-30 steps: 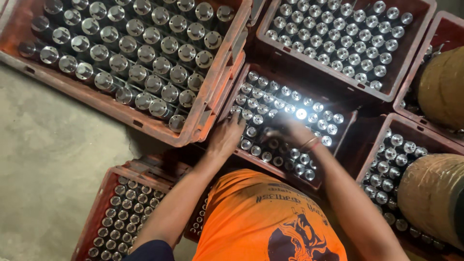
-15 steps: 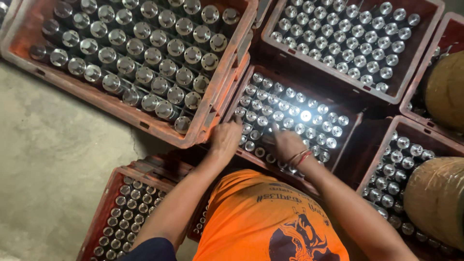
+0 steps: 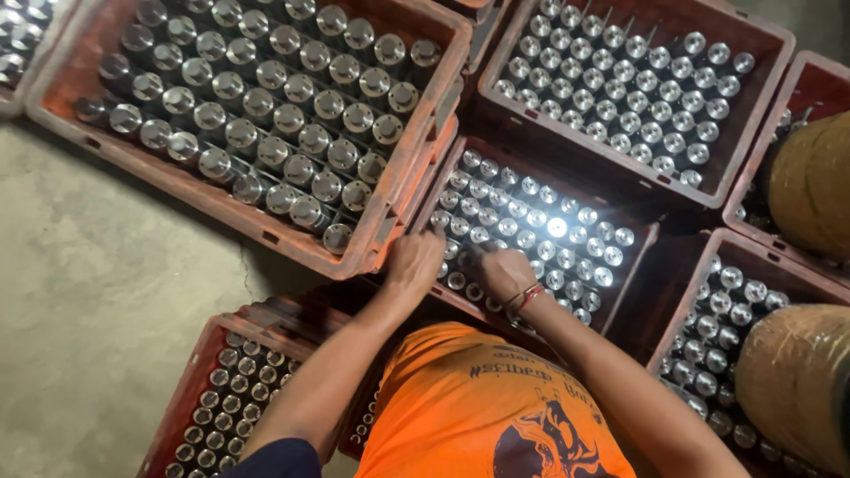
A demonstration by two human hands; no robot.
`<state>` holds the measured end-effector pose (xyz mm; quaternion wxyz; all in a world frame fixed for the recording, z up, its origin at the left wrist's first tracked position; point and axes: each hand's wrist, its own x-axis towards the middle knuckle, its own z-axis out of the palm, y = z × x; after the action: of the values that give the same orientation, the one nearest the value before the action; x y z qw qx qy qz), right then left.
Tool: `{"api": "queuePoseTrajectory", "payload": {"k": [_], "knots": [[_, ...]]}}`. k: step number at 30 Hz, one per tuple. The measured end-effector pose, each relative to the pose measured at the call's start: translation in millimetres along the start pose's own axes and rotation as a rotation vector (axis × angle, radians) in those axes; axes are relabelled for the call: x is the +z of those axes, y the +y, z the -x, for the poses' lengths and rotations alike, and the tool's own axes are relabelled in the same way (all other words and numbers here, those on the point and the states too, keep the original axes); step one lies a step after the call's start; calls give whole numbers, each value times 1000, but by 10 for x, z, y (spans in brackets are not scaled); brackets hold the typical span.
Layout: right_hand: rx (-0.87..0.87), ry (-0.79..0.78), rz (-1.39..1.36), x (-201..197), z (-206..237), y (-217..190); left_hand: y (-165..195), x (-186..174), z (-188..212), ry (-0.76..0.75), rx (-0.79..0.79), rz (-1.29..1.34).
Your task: The person arranges small, shiny metal parts into a grid pattern inside a red plastic crate. They pick up the parts from a cylindrical container and place them one by one into the crate, filling the available slots.
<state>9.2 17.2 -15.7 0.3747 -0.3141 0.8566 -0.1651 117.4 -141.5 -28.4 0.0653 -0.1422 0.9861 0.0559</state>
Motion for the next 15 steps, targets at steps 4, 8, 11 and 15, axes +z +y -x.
{"api": "queuePoseTrajectory", "payload": {"k": [4, 8, 11, 15], "knots": [[-261, 85, 231, 53, -39, 11, 31, -466, 295, 353, 10, 205], [-529, 291, 121, 12, -70, 162, 38, -685, 384, 472, 46, 576], [-572, 272, -2, -118, -128, 349, 44, -451, 311, 430, 73, 1034], [-336, 59, -677, -245, -166, 549, 148, 151, 271, 111, -356, 1439]]}}
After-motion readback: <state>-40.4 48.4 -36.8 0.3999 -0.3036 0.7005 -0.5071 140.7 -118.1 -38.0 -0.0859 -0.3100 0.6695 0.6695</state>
